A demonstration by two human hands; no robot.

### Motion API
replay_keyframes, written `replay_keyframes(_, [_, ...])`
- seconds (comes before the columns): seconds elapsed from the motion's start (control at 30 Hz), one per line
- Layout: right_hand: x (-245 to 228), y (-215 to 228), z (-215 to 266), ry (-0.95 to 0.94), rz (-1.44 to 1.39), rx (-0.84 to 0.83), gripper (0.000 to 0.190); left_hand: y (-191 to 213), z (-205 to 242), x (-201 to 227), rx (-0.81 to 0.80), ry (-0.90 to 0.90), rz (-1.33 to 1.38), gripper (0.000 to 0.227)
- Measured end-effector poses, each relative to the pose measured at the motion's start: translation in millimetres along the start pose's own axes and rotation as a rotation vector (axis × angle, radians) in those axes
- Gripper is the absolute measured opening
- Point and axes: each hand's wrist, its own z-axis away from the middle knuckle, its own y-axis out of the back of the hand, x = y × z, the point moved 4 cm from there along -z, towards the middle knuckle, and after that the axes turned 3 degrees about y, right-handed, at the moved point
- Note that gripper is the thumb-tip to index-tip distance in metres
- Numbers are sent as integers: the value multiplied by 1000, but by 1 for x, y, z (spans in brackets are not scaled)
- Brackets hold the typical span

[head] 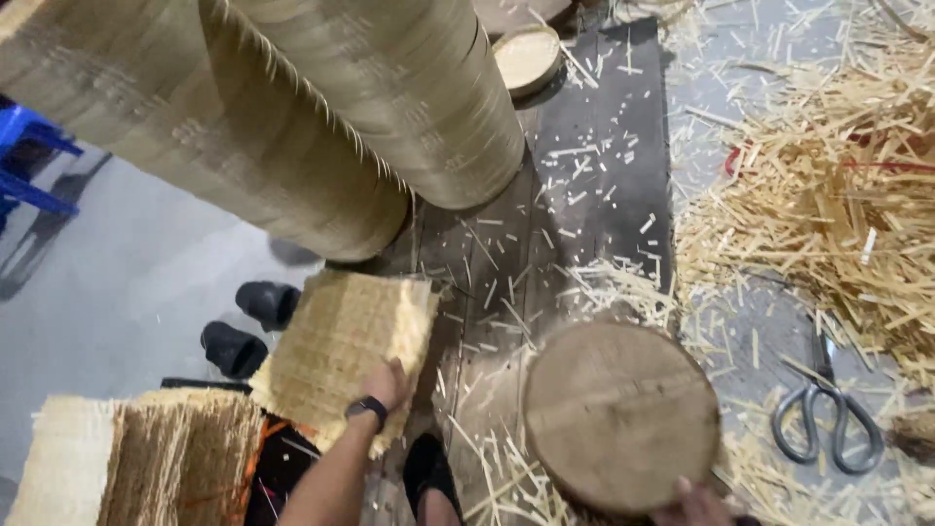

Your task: The recorder is assembling circular bamboo baskets by attaching a woven bamboo base to a circular frame using scissors to trim excess material.

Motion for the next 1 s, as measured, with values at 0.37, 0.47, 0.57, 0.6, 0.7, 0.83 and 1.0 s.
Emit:
replay_keyframes(0.37, [-82, -42, 53, -165, 482, -51, 62, 205, 56, -5, 309, 274, 353, 33])
replay_keyframes(0.47, [-119, -37, 62, 18, 442, 140, 60, 245, 164, 107, 623, 120, 377, 17])
replay_keyframes(0.57, [-187, -61, 91, 145, 318, 236, 61, 208, 241, 204, 809, -467, 433, 21])
replay_keyframes(0.6, [-213, -77, 103, 171, 184, 204, 61, 171, 254, 227, 463, -577, 448, 24])
replay_keyframes(0.7, [-255, -96, 103, 183, -28, 120, 56, 73, 293, 246, 137, -895, 330, 40])
replay_keyframes(0.83, [-253, -81, 79, 246, 307, 169, 37, 44, 314, 249, 177, -1294, 231, 41])
replay_keyframes(1.0, [-243, -75, 61, 358, 634, 339, 30, 87, 224, 251, -81, -491, 659, 30])
